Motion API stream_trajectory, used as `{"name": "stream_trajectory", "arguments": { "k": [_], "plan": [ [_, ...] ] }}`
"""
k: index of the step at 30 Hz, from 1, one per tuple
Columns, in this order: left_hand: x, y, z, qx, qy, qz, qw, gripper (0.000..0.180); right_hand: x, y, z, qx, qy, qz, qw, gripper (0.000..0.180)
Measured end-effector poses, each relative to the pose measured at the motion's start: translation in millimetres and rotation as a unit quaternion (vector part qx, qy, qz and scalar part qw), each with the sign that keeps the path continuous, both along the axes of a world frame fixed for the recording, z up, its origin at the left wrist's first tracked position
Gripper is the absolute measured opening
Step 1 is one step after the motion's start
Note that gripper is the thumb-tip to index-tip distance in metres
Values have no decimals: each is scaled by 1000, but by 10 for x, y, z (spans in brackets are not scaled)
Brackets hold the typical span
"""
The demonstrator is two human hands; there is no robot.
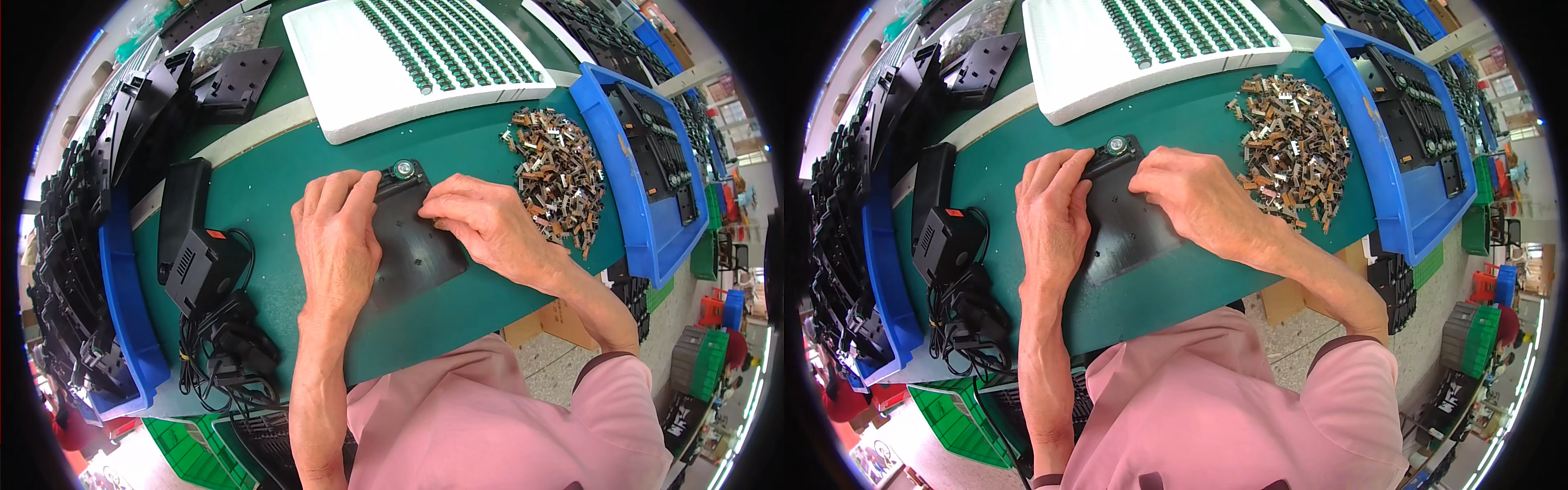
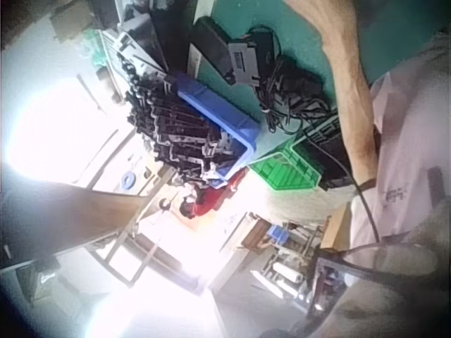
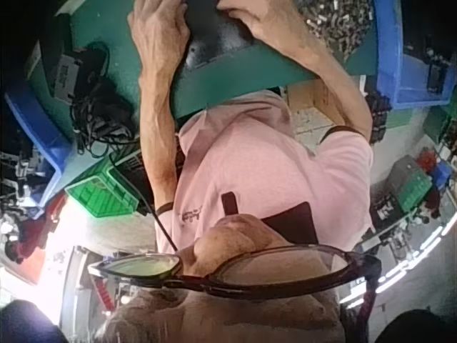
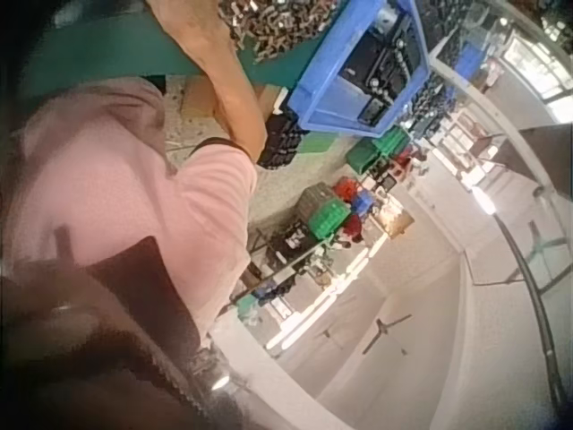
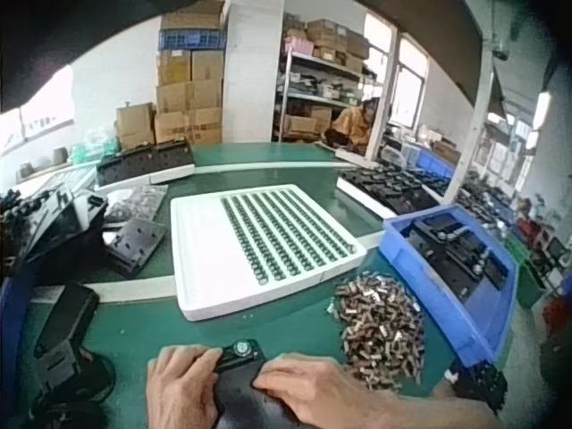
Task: The person assembles electronic components by attaching small plastic pieces and magnets to a black plastic housing by hand.
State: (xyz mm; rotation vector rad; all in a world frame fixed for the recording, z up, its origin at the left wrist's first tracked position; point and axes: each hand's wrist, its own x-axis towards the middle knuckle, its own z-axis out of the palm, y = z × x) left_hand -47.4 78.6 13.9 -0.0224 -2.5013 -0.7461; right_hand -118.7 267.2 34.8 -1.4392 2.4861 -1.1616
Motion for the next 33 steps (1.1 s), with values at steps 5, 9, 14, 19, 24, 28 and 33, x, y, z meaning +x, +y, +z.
{"name": "stream_trajectory", "arguments": {
  "k": [5,9,14,19,24,28,33],
  "plan": [
    [5,8,1,2,-5,4,1000,37,-8,5,48,16,-47,-23,999,22],
    [9,5,-5,-3,-5,6,1000,37,-5,1,35,21,-47,-36,998,22],
    [-3,9,1,-3,0,4,1000,37,-14,-9,45,34,18,-18,999,22],
    [0,4,-6,-2,0,5,1000,37,10,-80,186,118,101,29,987,25],
    [0,8,-29,-2,9,6,1000,38,68,-147,256,181,147,45,971,29],
    [9,11,-36,-12,6,0,1000,45,59,-92,210,156,123,26,980,26],
    [15,-4,-76,-17,10,-3,1000,49,49,-8,193,110,69,-19,991,21]
  ]
}}
